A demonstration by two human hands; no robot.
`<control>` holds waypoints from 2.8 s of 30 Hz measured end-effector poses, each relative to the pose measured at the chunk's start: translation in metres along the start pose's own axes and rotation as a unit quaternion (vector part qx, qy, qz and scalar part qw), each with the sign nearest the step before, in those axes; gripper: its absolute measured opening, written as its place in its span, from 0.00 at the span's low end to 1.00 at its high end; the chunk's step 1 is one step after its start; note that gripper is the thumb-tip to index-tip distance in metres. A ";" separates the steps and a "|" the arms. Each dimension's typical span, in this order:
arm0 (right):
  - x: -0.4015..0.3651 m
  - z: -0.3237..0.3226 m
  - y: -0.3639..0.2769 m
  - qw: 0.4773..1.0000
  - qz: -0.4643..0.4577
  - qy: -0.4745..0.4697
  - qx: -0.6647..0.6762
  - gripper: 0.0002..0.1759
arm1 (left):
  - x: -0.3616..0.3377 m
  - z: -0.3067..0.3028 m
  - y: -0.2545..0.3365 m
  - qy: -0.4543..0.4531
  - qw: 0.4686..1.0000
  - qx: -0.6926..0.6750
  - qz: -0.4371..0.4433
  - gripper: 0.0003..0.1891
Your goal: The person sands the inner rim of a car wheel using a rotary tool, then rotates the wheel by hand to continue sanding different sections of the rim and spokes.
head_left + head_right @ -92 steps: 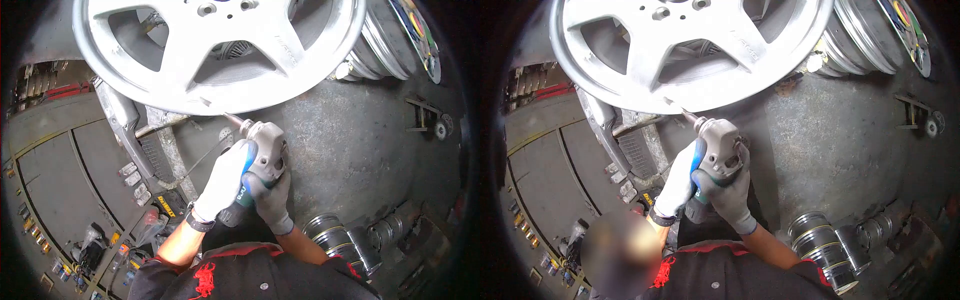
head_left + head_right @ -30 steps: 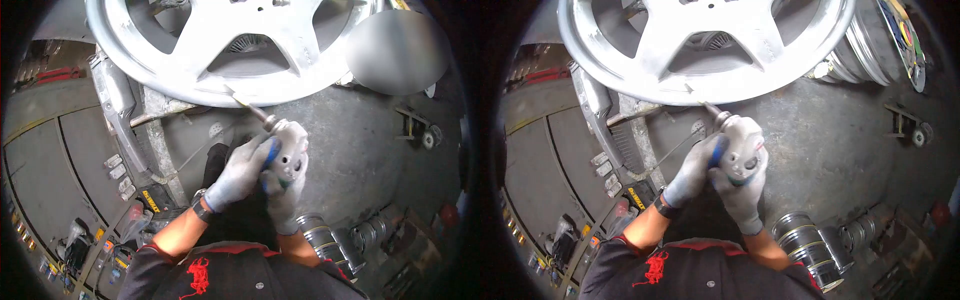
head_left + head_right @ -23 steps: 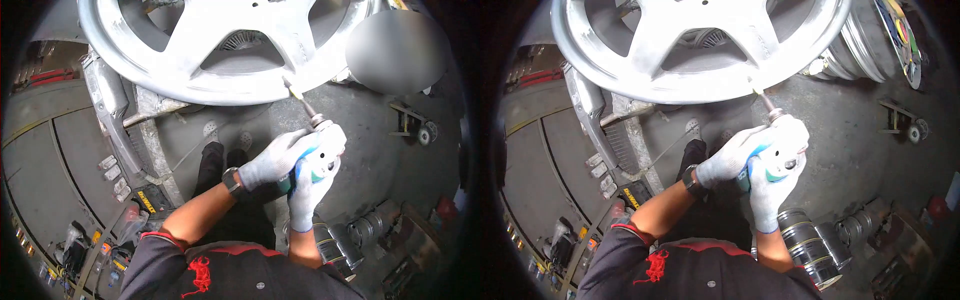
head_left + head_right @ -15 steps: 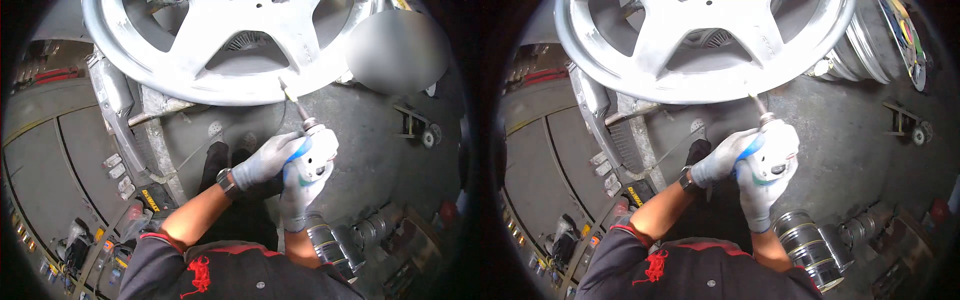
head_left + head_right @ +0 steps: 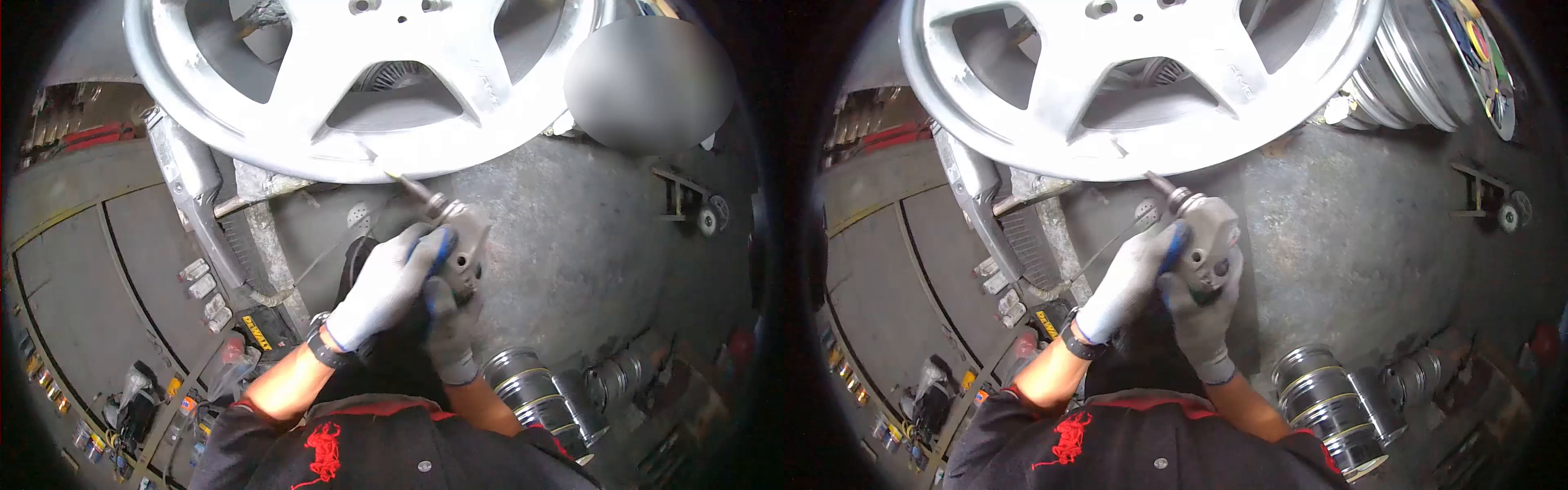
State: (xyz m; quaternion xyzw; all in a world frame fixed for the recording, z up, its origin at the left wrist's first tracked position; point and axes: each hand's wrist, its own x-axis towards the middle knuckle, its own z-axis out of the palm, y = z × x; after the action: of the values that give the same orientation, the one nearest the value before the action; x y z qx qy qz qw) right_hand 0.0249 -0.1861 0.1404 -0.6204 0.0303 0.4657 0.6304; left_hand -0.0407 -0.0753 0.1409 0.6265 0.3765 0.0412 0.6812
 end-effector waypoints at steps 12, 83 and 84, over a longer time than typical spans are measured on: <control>0.023 -0.022 -0.023 0.967 -0.221 0.109 -0.072 0.44 | 0.060 0.035 -0.004 -0.184 0.950 -0.253 -0.008 0.26; 0.010 0.015 -0.031 0.968 -0.141 0.190 -0.083 0.29 | 0.067 -0.009 0.038 -0.265 0.932 -0.232 -0.089 0.24; 0.013 0.018 -0.034 0.968 -0.141 0.190 -0.086 0.29 | 0.073 -0.001 0.036 -0.284 0.924 -0.243 -0.086 0.24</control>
State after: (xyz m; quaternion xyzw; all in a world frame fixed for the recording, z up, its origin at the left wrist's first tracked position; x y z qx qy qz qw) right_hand 0.0438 -0.1577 0.1621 -0.7478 0.0218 0.2466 0.6161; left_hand 0.0253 -0.0281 0.1391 0.3930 0.1983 -0.1066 0.8916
